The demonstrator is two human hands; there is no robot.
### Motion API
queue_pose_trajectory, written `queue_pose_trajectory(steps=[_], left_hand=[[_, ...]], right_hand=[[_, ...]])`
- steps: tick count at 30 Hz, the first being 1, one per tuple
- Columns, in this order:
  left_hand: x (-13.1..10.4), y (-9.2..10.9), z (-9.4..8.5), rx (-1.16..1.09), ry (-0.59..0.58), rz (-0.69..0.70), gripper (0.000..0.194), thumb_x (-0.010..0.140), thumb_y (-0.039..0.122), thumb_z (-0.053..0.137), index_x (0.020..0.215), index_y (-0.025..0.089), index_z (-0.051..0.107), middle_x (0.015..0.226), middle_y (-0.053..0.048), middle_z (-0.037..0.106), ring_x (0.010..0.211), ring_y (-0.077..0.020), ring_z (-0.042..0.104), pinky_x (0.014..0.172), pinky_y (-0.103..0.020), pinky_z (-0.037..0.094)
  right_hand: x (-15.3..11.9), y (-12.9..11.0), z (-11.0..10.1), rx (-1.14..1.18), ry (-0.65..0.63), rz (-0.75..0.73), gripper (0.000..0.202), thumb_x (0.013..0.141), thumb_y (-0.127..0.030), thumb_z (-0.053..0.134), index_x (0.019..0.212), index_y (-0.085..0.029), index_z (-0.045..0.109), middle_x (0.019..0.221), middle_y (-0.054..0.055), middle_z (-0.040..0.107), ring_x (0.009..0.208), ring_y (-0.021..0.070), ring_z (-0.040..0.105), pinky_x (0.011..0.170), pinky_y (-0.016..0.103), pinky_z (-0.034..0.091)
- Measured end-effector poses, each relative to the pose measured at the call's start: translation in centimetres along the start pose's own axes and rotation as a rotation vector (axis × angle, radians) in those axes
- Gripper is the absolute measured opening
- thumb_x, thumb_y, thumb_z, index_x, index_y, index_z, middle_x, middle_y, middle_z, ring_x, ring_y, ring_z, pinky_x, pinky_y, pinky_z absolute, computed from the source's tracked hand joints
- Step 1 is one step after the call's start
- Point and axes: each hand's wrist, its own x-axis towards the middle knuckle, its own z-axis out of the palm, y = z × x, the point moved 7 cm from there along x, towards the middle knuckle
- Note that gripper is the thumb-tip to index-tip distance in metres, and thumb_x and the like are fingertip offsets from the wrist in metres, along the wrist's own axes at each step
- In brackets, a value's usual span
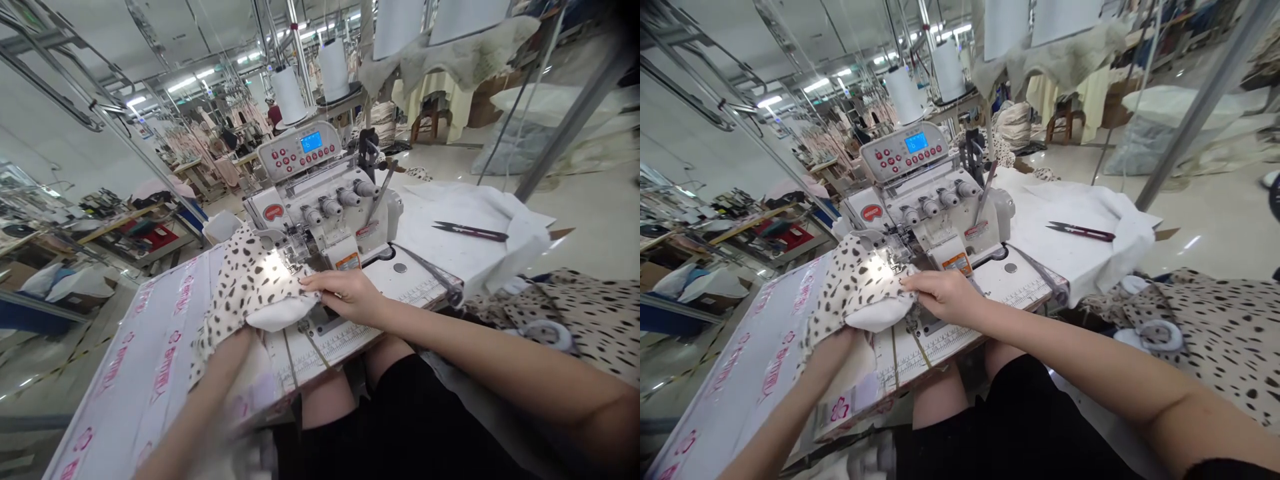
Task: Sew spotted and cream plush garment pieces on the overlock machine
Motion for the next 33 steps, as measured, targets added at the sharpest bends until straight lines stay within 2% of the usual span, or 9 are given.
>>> queue_pose_trajectory(steps=[3, 6, 9, 12, 19, 24, 27, 30, 33], left_hand=[[-3.3, 5.1, 0.0, -0.087, -0.023, 0.239, 0.03, 0.087, 0.033, 0.045, 0.064, 0.016, 0.052, 0.049, 0.002, 0.043, 0.043, -0.011, 0.042, 0.041, -0.022, 0.033], [-5.3, 10.7, -2.3, -0.165, 0.206, 0.595, 0.004, 0.08, 0.019, 0.055, 0.082, 0.015, 0.054, 0.069, -0.002, 0.053, 0.063, -0.013, 0.052, 0.057, -0.024, 0.042], [-3.5, 12.6, -2.8, -0.076, 0.348, 0.623, 0.039, 0.078, 0.016, 0.056, 0.115, 0.013, 0.045, 0.109, -0.013, 0.05, 0.104, -0.0239, 0.047, 0.088, -0.039, 0.042], [-0.8, 12.2, -1.4, 0.048, 0.265, 0.545, 0.044, 0.081, 0.012, 0.043, 0.125, 0.009, 0.038, 0.124, -0.016, 0.042, 0.119, -0.0264, 0.036, 0.1, -0.045, 0.034], [0.4, 10.1, -1.1, 0.076, 0.147, 0.547, 0.042, 0.083, 0.009, 0.026, 0.119, 0.012, 0.049, 0.124, -0.009, 0.047, 0.116, -0.0197, 0.042, 0.099, -0.038, 0.039], [3.3, 9.6, -0.9, 0.097, -0.078, 0.433, 0.048, 0.078, 0.008, 0.025, 0.119, 0.011, 0.05, 0.124, -0.007, 0.048, 0.115, -0.0188, 0.043, 0.1, -0.035, 0.037], [5.3, 9.2, -0.7, 0.138, -0.161, 0.325, 0.046, 0.074, 0.004, 0.027, 0.109, 0.012, 0.056, 0.112, -0.008, 0.056, 0.105, -0.0208, 0.051, 0.091, -0.032, 0.043], [7.5, 8.4, -0.3, 0.134, -0.201, 0.227, 0.034, 0.074, 0.007, 0.036, 0.099, 0.014, 0.059, 0.099, -0.009, 0.06, 0.091, -0.0231, 0.056, 0.077, -0.03, 0.047], [10.6, 7.1, 0.3, 0.122, -0.206, 0.135, 0.027, 0.074, 0.012, 0.046, 0.097, 0.014, 0.06, 0.096, -0.01, 0.061, 0.091, -0.0253, 0.057, 0.079, -0.029, 0.045]], right_hand=[[-0.4, -0.6, -0.1, -0.002, 0.008, -0.029, 0.02, 0.084, -0.01, 0.044, 0.095, -0.015, 0.06, 0.107, 0.007, 0.062, 0.098, 0.0149, 0.058, 0.08, 0.025, 0.05], [-0.3, -1.1, -0.2, 0.019, 0.028, -0.036, 0.02, 0.086, -0.011, 0.043, 0.094, -0.015, 0.06, 0.103, 0.007, 0.062, 0.095, 0.0138, 0.058, 0.081, 0.026, 0.05], [-0.2, -1.3, -0.5, -0.004, 0.052, -0.032, 0.019, 0.086, -0.011, 0.044, 0.093, -0.016, 0.061, 0.096, 0.006, 0.062, 0.088, 0.0128, 0.059, 0.076, 0.024, 0.051], [-0.2, -1.5, -0.5, -0.071, 0.019, -0.033, 0.019, 0.086, -0.012, 0.045, 0.093, -0.016, 0.062, 0.095, 0.005, 0.063, 0.085, 0.0123, 0.06, 0.072, 0.023, 0.05], [-0.1, -1.6, 0.3, -0.165, -0.084, -0.066, 0.021, 0.09, -0.016, 0.041, 0.091, -0.017, 0.062, 0.095, 0.002, 0.064, 0.084, 0.0116, 0.06, 0.071, 0.02, 0.048], [1.5, -1.2, 0.6, -0.324, -0.135, -0.023, 0.022, 0.091, -0.021, 0.04, 0.092, -0.016, 0.062, 0.099, 0.003, 0.063, 0.085, 0.0152, 0.058, 0.071, 0.025, 0.048], [1.7, -1.7, 0.3, -0.441, -0.165, -0.036, 0.022, 0.09, -0.023, 0.043, 0.094, -0.012, 0.062, 0.103, 0.008, 0.061, 0.088, 0.0209, 0.054, 0.076, 0.033, 0.048], [-0.1, -2.1, -0.3, -0.439, -0.107, -0.055, 0.021, 0.088, -0.018, 0.043, 0.1, -0.01, 0.059, 0.11, 0.011, 0.057, 0.093, 0.0222, 0.051, 0.081, 0.037, 0.046], [-3.4, -0.7, -0.1, -0.415, -0.103, 0.032, 0.02, 0.088, -0.015, 0.042, 0.098, -0.012, 0.06, 0.104, 0.012, 0.058, 0.093, 0.022, 0.051, 0.081, 0.038, 0.047]])
